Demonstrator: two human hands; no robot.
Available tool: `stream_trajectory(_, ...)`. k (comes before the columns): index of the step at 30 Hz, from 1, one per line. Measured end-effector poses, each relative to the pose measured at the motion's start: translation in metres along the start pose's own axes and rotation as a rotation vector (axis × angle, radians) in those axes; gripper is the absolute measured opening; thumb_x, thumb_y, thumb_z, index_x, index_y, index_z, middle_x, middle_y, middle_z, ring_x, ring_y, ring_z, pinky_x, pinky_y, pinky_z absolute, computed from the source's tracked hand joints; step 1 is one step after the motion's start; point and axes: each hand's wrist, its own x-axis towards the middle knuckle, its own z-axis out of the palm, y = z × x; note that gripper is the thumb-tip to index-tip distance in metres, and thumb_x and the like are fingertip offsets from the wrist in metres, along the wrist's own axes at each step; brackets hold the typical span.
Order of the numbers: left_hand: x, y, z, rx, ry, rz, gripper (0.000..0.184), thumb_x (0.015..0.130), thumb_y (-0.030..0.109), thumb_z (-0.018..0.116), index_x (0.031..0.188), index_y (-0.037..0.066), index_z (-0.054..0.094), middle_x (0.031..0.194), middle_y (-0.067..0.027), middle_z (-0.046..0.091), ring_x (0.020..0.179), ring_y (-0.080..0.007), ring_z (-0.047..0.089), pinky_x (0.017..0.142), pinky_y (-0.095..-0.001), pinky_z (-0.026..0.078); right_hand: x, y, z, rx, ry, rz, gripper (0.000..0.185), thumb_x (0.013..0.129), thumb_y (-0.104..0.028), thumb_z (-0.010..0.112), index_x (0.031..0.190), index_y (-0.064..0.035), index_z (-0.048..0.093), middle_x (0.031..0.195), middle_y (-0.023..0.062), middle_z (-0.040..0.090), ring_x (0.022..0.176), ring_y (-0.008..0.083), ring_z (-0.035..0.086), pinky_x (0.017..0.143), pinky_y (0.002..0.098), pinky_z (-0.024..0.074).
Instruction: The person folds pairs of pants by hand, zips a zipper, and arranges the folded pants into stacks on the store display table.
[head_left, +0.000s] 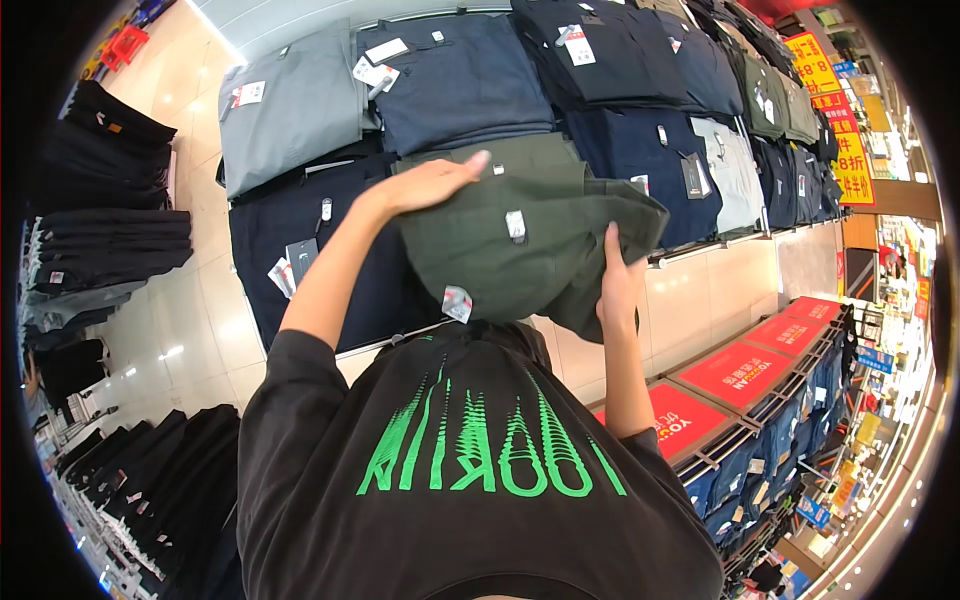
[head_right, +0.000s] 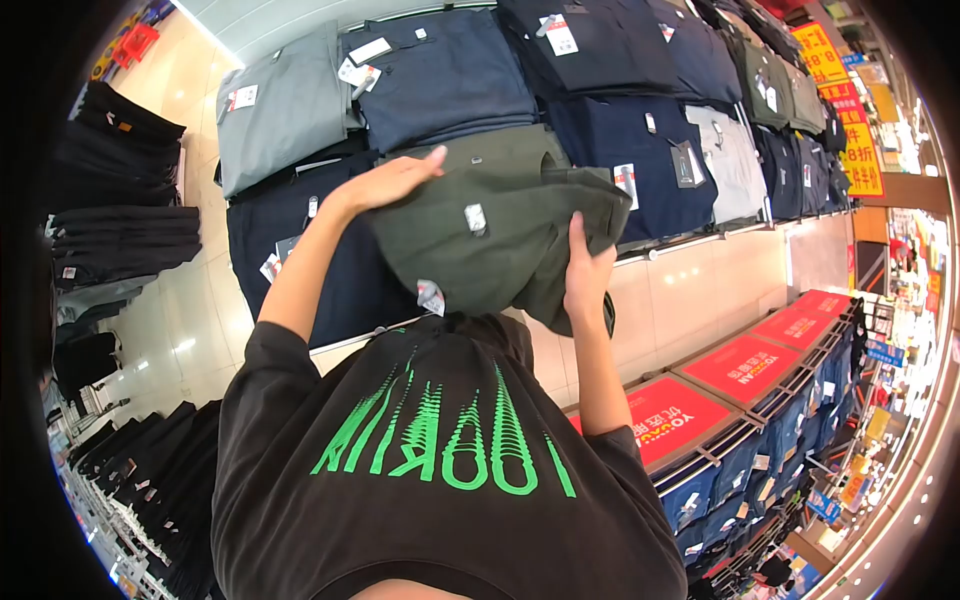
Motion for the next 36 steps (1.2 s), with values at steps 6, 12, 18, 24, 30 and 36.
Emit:
stream_trajectory(6, 0.019, -0.140, 0.021, -1.098, -0.022, -0.076, 0.087, 0.086, 0.065, 0.043, 0.127, -0.011, 0.038, 0.123, -0.0237, 0.049, 0.112, -0.0286, 0.052, 0.092, -0.0388, 0.047, 0.083, 0.066, -0.025, -0.048, -0.016, 0.152, 0.034, 0.088, -0.016, 0.063, 0.111, 0.0077, 0.057, 0.107, 0.0101, 0.063, 0.095, 0.0164, 0.058, 0.084, 0.0284, 0.0444)
stream_trajectory(12, 0.002, -0.116, 0.080, -0.977, 0.076, -0.052, 0.064, 0.084, 0.043, 0.064, 0.119, -0.009, 0.050, 0.110, -0.0145, 0.059, 0.105, -0.0187, 0.055, 0.094, -0.0294, 0.041, 0.090, 0.030, -0.028, -0.108, -0.334, 0.422, 0.035, 0.080, -0.009, 0.069, 0.110, 0.0060, 0.058, 0.102, 0.0096, 0.064, 0.091, 0.0163, 0.061, 0.079, 0.0302, 0.0498)
stream_trajectory(18, -0.015, -0.103, 0.106, -1.034, 0.224, 0.101, 0.053, 0.079, 0.014, 0.071, 0.123, -0.007, 0.048, 0.118, -0.0127, 0.058, 0.106, -0.0199, 0.057, 0.095, -0.0320, 0.043, 0.019, -0.025, -0.022, -0.104, -0.513, 0.176, 0.050, 0.075, 0.000, 0.070, 0.121, 0.0036, 0.050, 0.113, 0.0119, 0.061, 0.099, 0.0216, 0.060, 0.086, 0.0329, 0.0483)
stream_trajectory(24, -0.029, -0.094, 0.126, -1.313, -0.071, 0.296, 0.074, 0.080, 0.013, 0.068, 0.141, 0.000, 0.028, 0.141, -0.0115, 0.039, 0.131, -0.0232, 0.036, 0.109, -0.0364, 0.028, -0.043, -0.093, -0.020, -0.113, -1.090, -0.351, 0.041, 0.064, -0.029, 0.068, 0.090, 0.0024, 0.066, 0.104, 0.0208, 0.066, 0.059, 0.0161, 0.049, 0.057, 0.0259, 0.0422)
stream_trajectory(30, -0.053, -0.090, 0.124, -1.422, 0.085, 0.157, 0.050, 0.090, 0.025, 0.057, 0.130, -0.001, 0.042, 0.128, -0.0150, 0.051, 0.117, -0.0263, 0.051, 0.099, -0.0405, 0.042, -0.030, -0.065, -0.041, -0.153, -0.332, -0.070, 0.026, 0.083, -0.005, 0.064, 0.107, 0.0039, 0.059, 0.104, 0.0113, 0.065, 0.089, 0.0175, 0.061, 0.081, 0.0298, 0.0474)
stream_trajectory(36, -0.037, -0.089, 0.098, -1.201, 0.424, 0.037, 0.039, 0.090, 0.025, 0.058, 0.118, 0.000, 0.051, 0.104, -0.0107, 0.063, 0.089, -0.0169, 0.062, 0.077, -0.0301, 0.051, 0.064, 0.039, -0.012, -0.769, -0.406, -0.269, 0.046, 0.088, -0.018, 0.059, 0.123, 0.0092, 0.047, 0.102, 0.0260, 0.063, 0.097, 0.0316, 0.062, 0.085, 0.0357, 0.0464)
